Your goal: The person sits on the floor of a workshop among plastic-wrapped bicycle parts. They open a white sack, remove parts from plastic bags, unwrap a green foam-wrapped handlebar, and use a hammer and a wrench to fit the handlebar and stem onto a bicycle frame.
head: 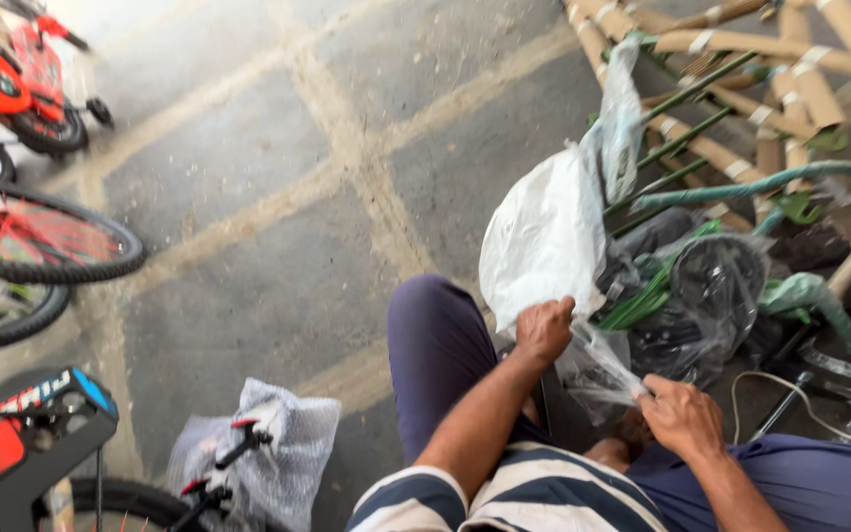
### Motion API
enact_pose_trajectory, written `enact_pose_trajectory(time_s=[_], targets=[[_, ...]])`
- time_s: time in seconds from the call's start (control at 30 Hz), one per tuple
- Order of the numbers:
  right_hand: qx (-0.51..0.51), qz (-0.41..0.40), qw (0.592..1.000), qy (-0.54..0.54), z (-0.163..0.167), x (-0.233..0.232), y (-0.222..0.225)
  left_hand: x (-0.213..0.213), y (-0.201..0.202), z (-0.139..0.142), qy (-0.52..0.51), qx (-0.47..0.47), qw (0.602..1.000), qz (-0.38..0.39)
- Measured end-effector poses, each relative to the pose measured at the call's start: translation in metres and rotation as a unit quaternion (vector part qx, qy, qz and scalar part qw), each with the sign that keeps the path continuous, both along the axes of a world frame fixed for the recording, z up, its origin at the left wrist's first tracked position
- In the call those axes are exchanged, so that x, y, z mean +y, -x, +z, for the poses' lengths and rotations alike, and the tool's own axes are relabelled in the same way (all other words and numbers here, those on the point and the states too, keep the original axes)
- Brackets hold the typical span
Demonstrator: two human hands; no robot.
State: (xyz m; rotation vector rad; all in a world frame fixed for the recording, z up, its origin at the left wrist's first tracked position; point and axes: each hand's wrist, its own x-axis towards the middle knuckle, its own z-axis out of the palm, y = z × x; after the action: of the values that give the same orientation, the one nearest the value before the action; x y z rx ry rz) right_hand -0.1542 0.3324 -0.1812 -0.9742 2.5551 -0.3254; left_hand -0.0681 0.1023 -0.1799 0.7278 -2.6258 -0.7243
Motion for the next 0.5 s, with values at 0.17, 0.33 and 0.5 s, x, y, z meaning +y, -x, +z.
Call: enact_pose_trajectory(time_s=[0.17, 0.33, 0.5], targets=[[0.007, -0.063, 0.997, -0.052, -0.009, 0.001, 0.012, 0.013, 0.0, 0.011, -0.012, -0.05, 0.995, -0.082], [-0.045, -0.064, 0.997, -0.016, -0.007, -0.003, 0.018, 0.038, -0.002, 0.02, -0.016, 0.119, 0.985, -0.121], [-0.178, -0.005, 0.932, 0.315, 0.001, -0.014, 0.017, 0.051, 0.004, 0.019, -0.243, 0.105, 0.959, -0.102]])
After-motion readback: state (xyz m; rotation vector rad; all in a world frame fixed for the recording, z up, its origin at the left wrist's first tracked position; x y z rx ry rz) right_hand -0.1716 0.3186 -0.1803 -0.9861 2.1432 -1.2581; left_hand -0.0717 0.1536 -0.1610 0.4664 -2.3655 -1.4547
